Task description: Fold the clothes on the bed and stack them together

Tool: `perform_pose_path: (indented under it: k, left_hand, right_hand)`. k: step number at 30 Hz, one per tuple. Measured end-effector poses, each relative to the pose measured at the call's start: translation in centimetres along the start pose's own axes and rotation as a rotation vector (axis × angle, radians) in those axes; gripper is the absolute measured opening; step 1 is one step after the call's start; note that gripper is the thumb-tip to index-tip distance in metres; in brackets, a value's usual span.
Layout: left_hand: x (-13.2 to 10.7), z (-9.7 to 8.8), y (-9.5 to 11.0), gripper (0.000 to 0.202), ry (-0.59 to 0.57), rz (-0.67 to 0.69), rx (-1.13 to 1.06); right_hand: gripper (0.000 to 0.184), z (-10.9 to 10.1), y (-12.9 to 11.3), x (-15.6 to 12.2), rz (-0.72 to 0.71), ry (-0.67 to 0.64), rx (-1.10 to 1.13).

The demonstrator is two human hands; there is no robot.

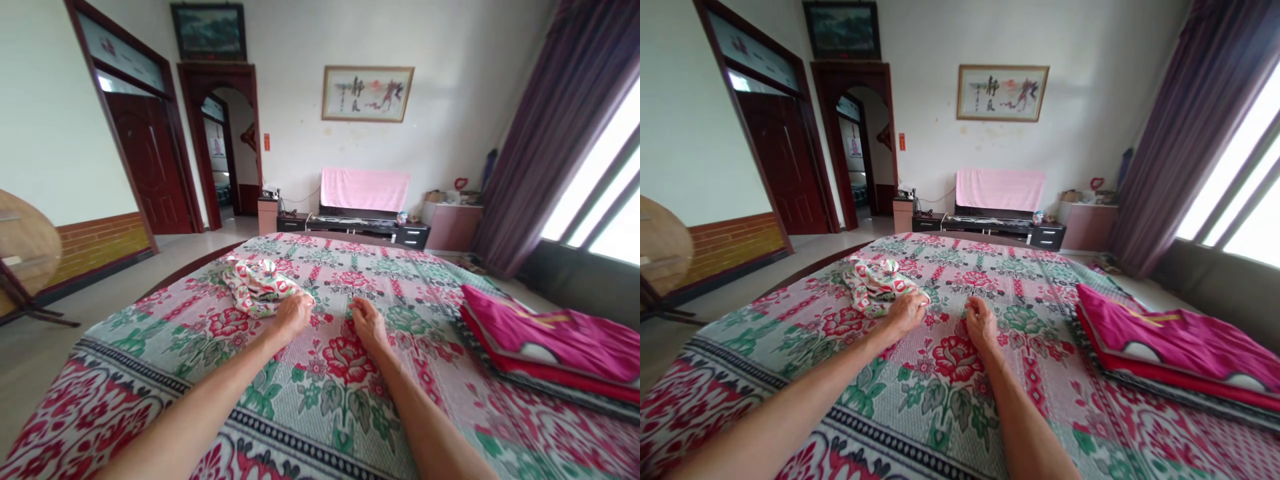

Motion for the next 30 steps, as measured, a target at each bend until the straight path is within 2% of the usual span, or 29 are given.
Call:
perform_pose_path:
  k: [3,5,6,9,13,15,17,20,23,27,30]
  left_hand:
    - [0.6,-0.7,3.6,0.024,0.069,0.167,-0.175]
    - [0.8,-1.2,4.3,0.024,0.082,0.18,-0.277]
    - [0.9,-1.5,3.9,0.026,0.083,0.157,-0.305]
    - [1.0,-2.1,0.3,0.03,0.102,0.038,-0.273]
    - [0.2,-1.8,-8.1,0.033,0.156,-0.261,-0.057]
    - [-0.4,-0.9,-11.6,0.043,0.141,-0.295,0.043]
    - [-1.1,0.4,-13.9,0.05,0.078,-0.271,0.117]
    - [-1.9,2.3,-15.6,0.053,0.013,-0.203,0.168]
    - [-2.4,3.3,-16.1,0.05,-0.008,-0.234,0.152]
    - [-2.3,3.4,-16.1,0.04,0.015,-0.327,0.043]
    - [-2.0,2.8,-16.3,0.039,0.019,-0.408,-0.126]
  right_hand:
    - [0.041,-0.2,0.4,0.0,0.054,0.032,0.086]
    - [0.041,-0.3,0.3,-0.1,0.055,0.037,0.114]
    - [0.039,-0.3,0.0,-0.2,0.029,0.037,0.114]
    - [0.03,-0.1,-1.9,-0.8,-0.145,-0.014,0.042]
    - [0.026,1.5,-4.7,-2.1,-0.401,-0.226,-0.098]
    - [0.028,2.5,-5.6,-2.7,-0.476,-0.325,-0.147]
    - [0.028,3.7,-6.3,-3.2,-0.532,-0.417,-0.196]
    - [0.026,5.3,-6.8,-4.0,-0.574,-0.529,-0.27]
    - [0.023,5.9,-6.5,-4.4,-0.546,-0.592,-0.338]
    - [0.029,5.8,-5.7,-4.5,-0.475,-0.625,-0.393]
    - [0.032,5.7,-5.7,-4.2,-0.467,-0.584,-0.365]
Point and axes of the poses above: each hand's wrist, its own x-axis towards the middle knuckle, its own z-axis out of the palm, y = z × x, the point moved 5 cm from there along x, towards the middle knuckle, and after that the axes turned 15 degrees about x, right-handed, at the moved point
